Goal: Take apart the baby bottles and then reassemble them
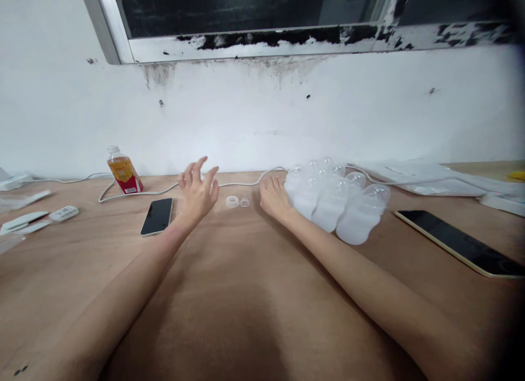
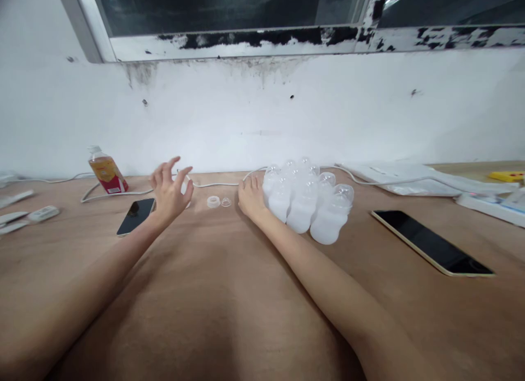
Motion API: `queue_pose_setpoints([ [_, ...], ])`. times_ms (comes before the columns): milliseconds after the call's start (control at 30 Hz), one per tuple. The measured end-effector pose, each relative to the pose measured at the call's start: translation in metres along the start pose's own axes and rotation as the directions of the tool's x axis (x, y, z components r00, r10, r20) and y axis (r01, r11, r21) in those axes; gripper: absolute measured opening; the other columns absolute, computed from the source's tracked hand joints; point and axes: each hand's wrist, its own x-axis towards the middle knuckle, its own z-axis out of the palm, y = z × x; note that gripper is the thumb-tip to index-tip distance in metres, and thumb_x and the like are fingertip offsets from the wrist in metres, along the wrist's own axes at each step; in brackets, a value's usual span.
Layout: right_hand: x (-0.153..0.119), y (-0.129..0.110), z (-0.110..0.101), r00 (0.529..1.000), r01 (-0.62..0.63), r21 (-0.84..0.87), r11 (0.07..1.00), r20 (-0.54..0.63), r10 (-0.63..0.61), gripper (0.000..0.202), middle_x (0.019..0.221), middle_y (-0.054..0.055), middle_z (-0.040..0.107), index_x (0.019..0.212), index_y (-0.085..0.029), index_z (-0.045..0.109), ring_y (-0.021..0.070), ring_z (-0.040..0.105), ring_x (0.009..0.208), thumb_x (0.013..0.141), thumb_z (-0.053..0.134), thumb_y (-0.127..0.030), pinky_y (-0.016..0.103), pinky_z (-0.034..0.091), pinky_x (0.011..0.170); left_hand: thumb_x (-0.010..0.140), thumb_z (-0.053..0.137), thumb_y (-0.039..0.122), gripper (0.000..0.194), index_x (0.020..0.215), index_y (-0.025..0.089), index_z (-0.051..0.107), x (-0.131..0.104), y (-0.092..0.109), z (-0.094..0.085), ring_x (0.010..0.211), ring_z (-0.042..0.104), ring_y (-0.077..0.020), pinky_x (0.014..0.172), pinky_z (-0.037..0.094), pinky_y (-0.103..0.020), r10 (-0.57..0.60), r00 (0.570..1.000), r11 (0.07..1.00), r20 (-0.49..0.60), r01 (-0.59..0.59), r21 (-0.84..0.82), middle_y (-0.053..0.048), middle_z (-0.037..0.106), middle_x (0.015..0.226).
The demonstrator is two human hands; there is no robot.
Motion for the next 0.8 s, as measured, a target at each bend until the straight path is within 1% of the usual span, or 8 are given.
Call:
queue_pose_setpoints([
  [100, 0.0, 0.001, 0.0, 0.998, -0.023, -0.072, 0.997, 0.065, 0.027, 0.045, 0.107, 0.025, 0.051, 0.108, 0.005, 0.045, 0.0297, 0.042, 0.103, 0.065, 0.045, -0.007, 0.04, 0.02, 0.092, 0.063, 0.061, 0.033, 0.058, 0.114, 0.019, 0.039, 0.009, -0.017, -0.001, 0.116, 0.026, -0.0349, 0.09, 0.024, -0.049, -0.176, 0.984, 0.984, 0.022, 0.175, 0.017, -0.015, 0.029, 0.129],
  [200, -0.001, -0.001, 0.0, 0.996, -0.034, -0.084, 0.996, 0.083, 0.041, 0.039, 0.102, 0.023, 0.054, 0.103, 0.001, 0.05, 0.0295, 0.045, 0.099, 0.065, 0.046, -0.009, 0.04, 0.025, 0.087, 0.058, 0.064, 0.037, 0.067, 0.114, 0.015, 0.036, 0.009, -0.036, 0.009, 0.106, 0.04, -0.034, 0.084, 0.033, -0.047, -0.318, 0.926, 0.948, 0.204, 0.318, 0.032, -0.018, 0.039, 0.119],
  [333, -0.002, -0.002, 0.0, 0.995, -0.041, -0.095, 0.995, 0.092, 0.05, 0.031, 0.099, 0.024, 0.055, 0.095, -0.001, 0.055, 0.0308, 0.046, 0.097, 0.067, 0.046, -0.01, 0.039, 0.029, 0.083, 0.067, 0.056, 0.034, 0.049, 0.109, 0.016, 0.038, 0.003, -0.053, 0.023, 0.092, 0.052, -0.0277, 0.076, 0.041, -0.039, -0.313, 0.872, 0.935, 0.377, 0.352, -0.038, -0.012, 0.054, 0.097],
  [467, -0.001, -0.003, -0.013, 0.998, 0.012, -0.083, 0.996, 0.069, -0.006, 0.035, 0.108, 0.022, 0.051, 0.101, -0.002, 0.053, 0.0302, 0.038, 0.107, 0.067, 0.046, -0.007, 0.041, 0.023, 0.089, 0.068, 0.055, 0.031, 0.049, 0.11, 0.017, 0.036, 0.001, -0.06, 0.031, 0.09, 0.053, -0.0265, 0.075, 0.042, -0.037, -0.3, 0.885, 0.929, 0.356, 0.356, -0.103, -0.011, 0.055, 0.097],
  [567, 0.004, -0.001, -0.04, 0.996, 0.06, -0.065, 0.996, -0.068, -0.065, 0.037, 0.122, 0.017, 0.04, 0.106, -0.006, 0.051, 0.0288, 0.024, 0.118, 0.069, 0.046, -0.008, 0.042, 0.014, 0.096, 0.067, 0.056, 0.029, 0.051, 0.111, 0.017, 0.035, 0.001, -0.063, 0.033, 0.091, 0.053, -0.0258, 0.077, 0.042, -0.037, -0.301, 0.887, 0.921, 0.35, 0.365, -0.133, -0.011, 0.054, 0.099],
  [667, 0.009, 0.006, -0.069, 0.975, -0.111, -0.076, 0.991, -0.201, 0.094, 0.034, 0.122, 0.023, 0.036, 0.103, -0.002, 0.051, 0.0355, 0.023, 0.117, 0.07, 0.048, -0.01, 0.048, 0.017, 0.09, 0.066, 0.056, 0.03, 0.052, 0.112, 0.017, 0.035, 0.0, -0.064, 0.034, 0.09, 0.053, -0.0262, 0.077, 0.041, -0.038, -0.301, 0.88, 0.92, 0.367, 0.37, -0.131, -0.011, 0.053, 0.096],
  [733, 0.011, 0.013, -0.082, 0.956, -0.273, -0.097, 0.957, -0.14, 0.258, 0.035, 0.115, 0.027, 0.042, 0.101, -0.001, 0.05, 0.0389, 0.033, 0.11, 0.068, 0.052, -0.012, 0.049, 0.024, 0.083, 0.065, 0.058, 0.03, 0.055, 0.112, 0.016, 0.034, -0.001, -0.064, 0.034, 0.094, 0.051, -0.0265, 0.079, 0.04, -0.039, -0.294, 0.886, 0.921, 0.358, 0.363, -0.141, -0.012, 0.051, 0.1],
  [800, 0.012, 0.021, -0.088, 0.93, -0.363, -0.124, 0.924, 0.012, 0.367, 0.034, 0.104, 0.025, 0.05, 0.099, -0.002, 0.051, 0.0368, 0.044, 0.099, 0.067, 0.054, -0.012, 0.046, 0.029, 0.077, 0.062, 0.06, 0.03, 0.058, 0.112, 0.014, 0.035, -0.001, -0.062, 0.033, 0.102, 0.045, -0.0273, 0.085, 0.037, -0.04, -0.27, 0.92, 0.932, 0.285, 0.324, -0.164, -0.013, 0.046, 0.108],
])
